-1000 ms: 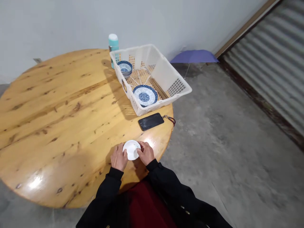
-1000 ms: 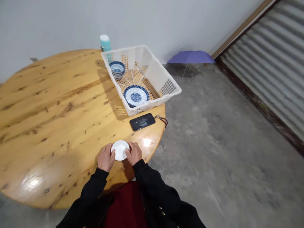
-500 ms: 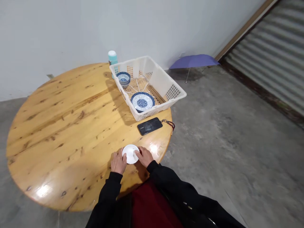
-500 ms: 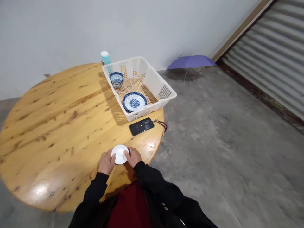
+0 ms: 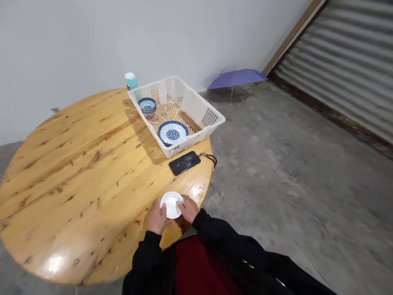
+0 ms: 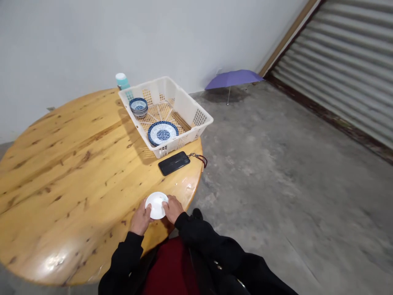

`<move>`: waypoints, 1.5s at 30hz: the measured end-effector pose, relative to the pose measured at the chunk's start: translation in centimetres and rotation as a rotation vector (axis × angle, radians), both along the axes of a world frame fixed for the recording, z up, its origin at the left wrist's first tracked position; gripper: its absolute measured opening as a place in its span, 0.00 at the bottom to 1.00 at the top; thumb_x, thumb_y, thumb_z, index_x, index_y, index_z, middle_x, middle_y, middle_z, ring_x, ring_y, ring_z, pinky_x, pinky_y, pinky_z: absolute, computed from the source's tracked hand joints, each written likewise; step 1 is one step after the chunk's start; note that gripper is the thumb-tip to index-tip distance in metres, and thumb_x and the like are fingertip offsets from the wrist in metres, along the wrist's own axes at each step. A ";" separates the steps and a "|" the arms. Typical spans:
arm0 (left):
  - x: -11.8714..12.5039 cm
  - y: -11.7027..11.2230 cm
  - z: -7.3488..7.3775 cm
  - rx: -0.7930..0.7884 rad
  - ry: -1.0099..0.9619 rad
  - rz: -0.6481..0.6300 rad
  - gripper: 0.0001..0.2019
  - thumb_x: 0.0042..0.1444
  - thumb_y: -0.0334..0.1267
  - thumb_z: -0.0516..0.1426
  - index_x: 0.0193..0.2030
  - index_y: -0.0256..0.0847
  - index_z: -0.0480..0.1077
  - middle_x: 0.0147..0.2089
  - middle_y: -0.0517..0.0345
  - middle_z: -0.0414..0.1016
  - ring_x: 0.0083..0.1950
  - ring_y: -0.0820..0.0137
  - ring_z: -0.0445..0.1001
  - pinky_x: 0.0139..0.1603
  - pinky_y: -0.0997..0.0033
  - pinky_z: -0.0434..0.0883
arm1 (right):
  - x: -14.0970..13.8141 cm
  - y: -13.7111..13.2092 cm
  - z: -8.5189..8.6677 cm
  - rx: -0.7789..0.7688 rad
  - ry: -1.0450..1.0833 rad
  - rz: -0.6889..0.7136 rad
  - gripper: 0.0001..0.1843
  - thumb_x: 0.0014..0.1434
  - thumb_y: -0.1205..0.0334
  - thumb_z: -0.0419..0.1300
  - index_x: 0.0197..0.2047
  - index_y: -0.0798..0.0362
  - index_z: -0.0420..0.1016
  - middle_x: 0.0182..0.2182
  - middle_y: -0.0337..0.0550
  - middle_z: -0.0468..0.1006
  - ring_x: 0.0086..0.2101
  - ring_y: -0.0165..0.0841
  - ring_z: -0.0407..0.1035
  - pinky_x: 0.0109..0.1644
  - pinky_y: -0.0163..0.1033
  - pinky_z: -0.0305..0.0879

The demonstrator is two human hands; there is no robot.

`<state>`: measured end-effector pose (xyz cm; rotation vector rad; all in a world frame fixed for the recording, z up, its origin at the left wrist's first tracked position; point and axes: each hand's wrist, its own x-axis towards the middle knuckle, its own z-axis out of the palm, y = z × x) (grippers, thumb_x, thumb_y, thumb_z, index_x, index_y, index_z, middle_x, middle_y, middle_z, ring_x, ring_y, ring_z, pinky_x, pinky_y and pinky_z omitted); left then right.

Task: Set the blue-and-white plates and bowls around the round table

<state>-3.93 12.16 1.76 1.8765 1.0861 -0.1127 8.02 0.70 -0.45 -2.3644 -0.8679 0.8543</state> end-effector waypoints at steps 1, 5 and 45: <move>0.5 -0.9 0.4 -0.042 -0.007 0.013 0.23 0.68 0.42 0.45 0.67 0.39 0.63 0.52 0.46 0.78 0.32 0.68 0.78 0.32 0.70 0.74 | 0.5 -0.9 0.1 0.024 0.002 -0.010 0.16 0.67 0.62 0.50 0.51 0.62 0.72 0.45 0.59 0.77 0.49 0.43 0.71 0.53 0.42 0.63; 3.6 -5.3 1.9 -0.133 -0.086 0.067 0.26 0.67 0.48 0.45 0.67 0.38 0.59 0.44 0.49 0.77 0.23 0.71 0.71 0.25 0.70 0.71 | 3.9 -5.2 1.1 0.156 0.042 -0.051 0.14 0.65 0.60 0.50 0.48 0.60 0.70 0.44 0.58 0.77 0.46 0.44 0.72 0.51 0.44 0.64; 33.5 2.2 15.6 0.097 -0.622 0.220 0.21 0.67 0.48 0.51 0.59 0.37 0.67 0.53 0.45 0.76 0.51 0.59 0.75 0.56 0.59 0.72 | 36.0 6.5 16.3 0.630 0.667 -0.089 0.24 0.51 0.54 0.66 0.49 0.55 0.72 0.36 0.48 0.80 0.37 0.42 0.77 0.37 0.49 0.79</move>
